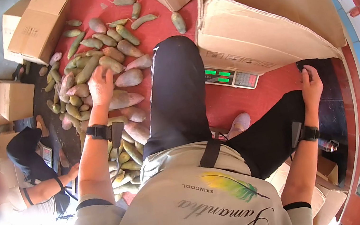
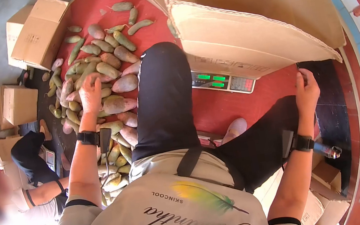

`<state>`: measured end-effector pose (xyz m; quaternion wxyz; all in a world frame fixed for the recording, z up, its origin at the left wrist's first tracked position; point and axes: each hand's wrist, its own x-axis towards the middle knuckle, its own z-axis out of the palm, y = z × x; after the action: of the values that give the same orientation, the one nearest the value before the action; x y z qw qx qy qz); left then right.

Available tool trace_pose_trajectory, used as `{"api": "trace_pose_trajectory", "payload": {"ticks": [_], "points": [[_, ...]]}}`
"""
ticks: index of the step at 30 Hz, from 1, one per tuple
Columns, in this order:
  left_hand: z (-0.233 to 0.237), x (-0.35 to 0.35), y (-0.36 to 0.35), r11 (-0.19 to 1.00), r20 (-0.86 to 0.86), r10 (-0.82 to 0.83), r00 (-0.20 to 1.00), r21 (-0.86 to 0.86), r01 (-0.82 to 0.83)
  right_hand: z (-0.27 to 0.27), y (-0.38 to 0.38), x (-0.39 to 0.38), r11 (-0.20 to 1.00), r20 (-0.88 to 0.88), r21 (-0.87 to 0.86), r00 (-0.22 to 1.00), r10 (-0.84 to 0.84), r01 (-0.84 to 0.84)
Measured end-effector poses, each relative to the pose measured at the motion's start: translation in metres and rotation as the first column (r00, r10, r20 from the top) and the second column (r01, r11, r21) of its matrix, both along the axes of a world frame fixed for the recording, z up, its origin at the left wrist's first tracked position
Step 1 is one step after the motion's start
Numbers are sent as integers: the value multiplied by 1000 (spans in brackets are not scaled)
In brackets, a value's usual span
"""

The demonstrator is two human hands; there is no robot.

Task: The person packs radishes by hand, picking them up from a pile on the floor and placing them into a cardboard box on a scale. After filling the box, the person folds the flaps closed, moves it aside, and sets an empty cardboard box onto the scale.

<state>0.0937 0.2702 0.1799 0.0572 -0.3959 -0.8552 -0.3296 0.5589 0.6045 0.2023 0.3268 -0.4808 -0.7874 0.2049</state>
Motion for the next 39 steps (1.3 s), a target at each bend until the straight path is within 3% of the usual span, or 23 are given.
{"api": "trace_pose_trajectory", "payload": {"ticks": [3,4,6,7,8,10,14,16,20,22,23,33,36,39], "points": [[-80,-23,-67,961,113,190,975,-227,-161,1,0,0,1000,32,5,999,-19,19],[-99,-21,-85,965,123,181,976,-213,-152,1,0,0,1000,32,4,999,-9,9],[-139,-18,-125,889,157,198,967,-444,-110,1,0,0,1000,48,1,999,-8,8],[-177,-26,-149,740,156,228,961,-670,-67,0,1,1,1000,52,5,999,-6,6],[-158,-7,-150,720,286,340,896,-692,-53,0,0,0,1000,55,4,999,2,-2],[-159,20,-162,571,190,501,844,-806,-158,1,-2,-3,1000,55,26,999,2,-3],[-153,44,-164,560,181,527,831,-809,-179,6,-4,-6,999,135,52,991,-5,-2],[-152,45,-160,498,178,477,861,-861,-98,4,-2,-5,996,176,85,984,-1,-14],[-175,42,-157,543,164,409,898,-835,-95,8,-8,-10,999,170,44,985,-28,21],[-172,42,-149,535,200,330,922,-845,-8,10,-10,-12,1000,189,26,982,-14,9],[-173,41,-144,510,225,344,912,-860,20,8,-8,-13,985,212,167,977,5,-41],[-171,47,-130,498,258,312,914,-864,74,12,-12,-17,995,237,96,971,-7,-17],[-174,57,-129,519,239,258,936,-852,75,11,-10,-17,997,252,72,968,-11,-7],[-183,70,-129,507,212,85,974,-850,141,9,-10,-17,997,248,81,969,-2,-19]]}}
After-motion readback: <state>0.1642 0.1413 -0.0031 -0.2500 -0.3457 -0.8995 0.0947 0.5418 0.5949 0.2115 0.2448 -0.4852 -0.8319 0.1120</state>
